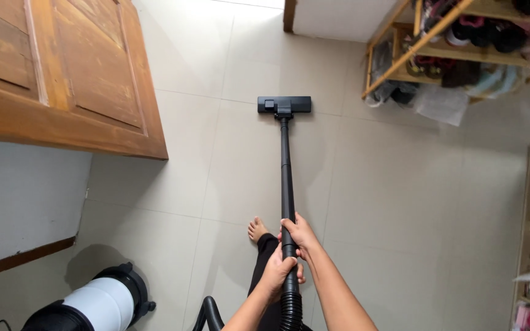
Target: Vacuuming the floor of a room.
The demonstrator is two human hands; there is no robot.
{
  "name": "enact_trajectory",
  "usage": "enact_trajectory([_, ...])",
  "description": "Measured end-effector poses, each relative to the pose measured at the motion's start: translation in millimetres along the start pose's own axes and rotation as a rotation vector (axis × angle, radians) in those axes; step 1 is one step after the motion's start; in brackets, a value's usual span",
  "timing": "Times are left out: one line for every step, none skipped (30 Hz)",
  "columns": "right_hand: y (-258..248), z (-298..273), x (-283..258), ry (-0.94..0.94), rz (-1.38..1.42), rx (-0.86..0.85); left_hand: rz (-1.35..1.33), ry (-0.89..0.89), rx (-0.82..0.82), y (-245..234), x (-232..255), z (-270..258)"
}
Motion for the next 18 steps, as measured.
enact_trajectory([4,11,-12,0.005,-0.006,-0.006,-0.008,0.004,0.004,4,14,6])
enact_trajectory([8,22,-24,0.008,-0.007,-0.015,-0.034,0.019,-0.003,8,27,14])
enact_trajectory([11,33,-36,0.011,-0.008,-0.024,-0.060,0.035,-0.010,12,41,21])
enact_trajectory([14,46,-46,0.017,-0.013,-0.027,-0.067,0.036,-0.007,15,55,29])
enact_trajectory([16,59,-56,0.009,-0.022,-0.035,-0.084,0.040,-0.023,18,68,38])
enact_trajectory([17,69,-64,0.003,-0.028,-0.041,-0.099,0.042,-0.039,21,79,44])
enact_trajectory([23,79,-76,0.009,-0.030,-0.042,-0.104,0.040,-0.036,21,91,52])
enact_trajectory([26,90,-88,0.002,-0.046,-0.047,-0.107,0.048,-0.038,22,101,60])
enact_trajectory([29,99,-99,-0.005,-0.062,-0.053,-0.110,0.056,-0.041,22,111,69])
enact_trajectory([31,107,-109,-0.002,-0.065,-0.051,-0.115,0.054,-0.041,24,120,75])
enact_trajectory([34,115,-119,-0.006,-0.076,-0.064,-0.118,0.070,-0.050,27,128,81])
enact_trajectory([39,122,-127,-0.008,-0.086,-0.080,-0.122,0.088,-0.054,28,138,85])
enact_trajectory([44,130,-134,-0.002,-0.088,-0.083,-0.127,0.088,-0.049,27,147,89])
enact_trajectory([48,138,-142,-0.012,-0.101,-0.099,-0.137,0.111,-0.062,29,156,94])
enact_trajectory([51,146,-149,-0.021,-0.113,-0.114,-0.148,0.134,-0.074,30,164,100])
enact_trajectory([51,158,-153,-0.015,-0.119,-0.119,-0.157,0.137,-0.071,33,173,106])
enact_trajectory([53,170,-158,-0.023,-0.132,-0.136,-0.172,0.151,-0.077,35,182,112])
enact_trajectory([57,183,-162,-0.031,-0.145,-0.158,-0.189,0.169,-0.080,37,194,117])
Point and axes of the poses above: each hand's wrist, its own z-axis towards the middle knuckle, its own y-axis out of the palm, x = y × z, the point moved 4 cm from there along z, towards the middle knuckle, and after that the axes turned 13 degrees about -y, right-handed, at the moved point
